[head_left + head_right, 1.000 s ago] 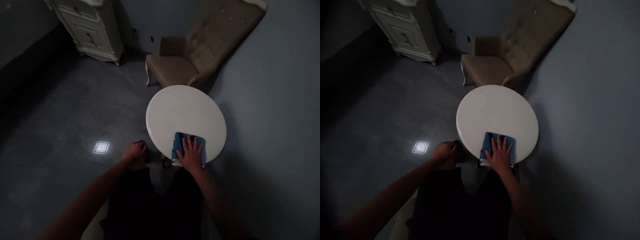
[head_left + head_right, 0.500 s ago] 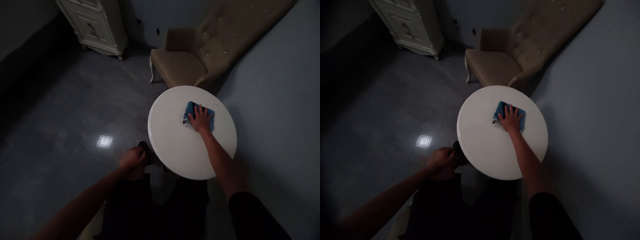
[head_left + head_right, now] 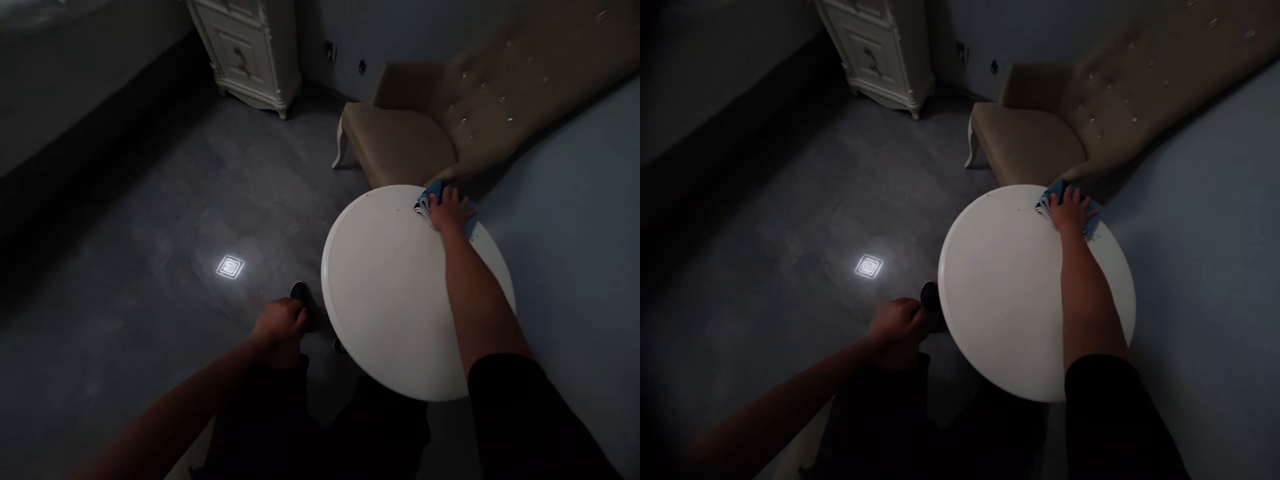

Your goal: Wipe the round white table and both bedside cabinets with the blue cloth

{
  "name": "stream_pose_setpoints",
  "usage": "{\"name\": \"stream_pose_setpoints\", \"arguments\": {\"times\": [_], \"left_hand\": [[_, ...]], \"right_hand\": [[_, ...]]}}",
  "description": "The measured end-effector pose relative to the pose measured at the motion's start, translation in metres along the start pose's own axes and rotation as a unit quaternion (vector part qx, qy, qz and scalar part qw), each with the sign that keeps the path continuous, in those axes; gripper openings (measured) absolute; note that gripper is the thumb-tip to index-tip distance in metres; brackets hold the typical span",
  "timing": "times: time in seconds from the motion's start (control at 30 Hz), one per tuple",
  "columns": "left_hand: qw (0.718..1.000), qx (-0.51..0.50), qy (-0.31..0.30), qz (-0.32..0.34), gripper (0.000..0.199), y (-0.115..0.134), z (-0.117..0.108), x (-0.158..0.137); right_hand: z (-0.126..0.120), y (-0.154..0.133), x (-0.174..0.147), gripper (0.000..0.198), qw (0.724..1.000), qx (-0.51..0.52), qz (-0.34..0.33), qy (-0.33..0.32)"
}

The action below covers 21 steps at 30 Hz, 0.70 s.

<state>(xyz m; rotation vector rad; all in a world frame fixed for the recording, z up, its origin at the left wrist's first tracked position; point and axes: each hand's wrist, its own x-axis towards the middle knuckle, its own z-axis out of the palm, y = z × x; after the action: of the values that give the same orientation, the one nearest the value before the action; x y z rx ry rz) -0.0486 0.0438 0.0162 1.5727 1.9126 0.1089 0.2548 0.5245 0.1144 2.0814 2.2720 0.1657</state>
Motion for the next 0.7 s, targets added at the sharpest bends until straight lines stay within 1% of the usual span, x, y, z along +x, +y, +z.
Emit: {"name": "stream_pose_setpoints", "arguments": {"times": [0.1,0.2,0.3,0.47,0.53,0.6,0.63,0.7], "left_hand": [[1.0,0.009,0.002,0.016,0.038,0.003,0.002,0.001],[0.999,0.015,0.012,0.029,0.039,0.008,0.004,0.001],[0.999,0.016,0.018,0.035,0.04,0.012,0.006,-0.001],[0.998,0.026,0.029,0.044,0.038,0.015,0.012,-0.008],[0.998,0.028,0.033,0.048,0.038,0.016,0.013,-0.011],[0.998,0.028,0.028,0.05,0.039,0.017,0.014,-0.012],[0.998,0.029,0.025,0.049,0.04,0.017,0.015,-0.012],[0.998,0.034,0.022,0.049,0.042,0.017,0.015,-0.012]], "right_hand": [[-0.005,-0.005,-0.047,0.086,1.0,-0.004,-0.019,-0.011],[-0.009,-0.01,-0.119,0.085,0.999,-0.004,-0.042,-0.019],[-0.011,-0.017,-0.21,0.082,0.996,-0.001,-0.083,-0.016],[-0.008,-0.03,-0.376,0.081,0.988,0.005,-0.149,-0.031],[-0.005,-0.037,-0.429,0.086,0.983,0.004,-0.181,-0.04],[-0.002,-0.042,-0.462,0.089,0.978,0.006,-0.202,-0.044],[-0.001,-0.044,-0.47,0.089,0.977,0.011,-0.208,-0.044],[-0.002,-0.048,-0.466,0.086,0.976,0.028,-0.214,-0.04]]}}
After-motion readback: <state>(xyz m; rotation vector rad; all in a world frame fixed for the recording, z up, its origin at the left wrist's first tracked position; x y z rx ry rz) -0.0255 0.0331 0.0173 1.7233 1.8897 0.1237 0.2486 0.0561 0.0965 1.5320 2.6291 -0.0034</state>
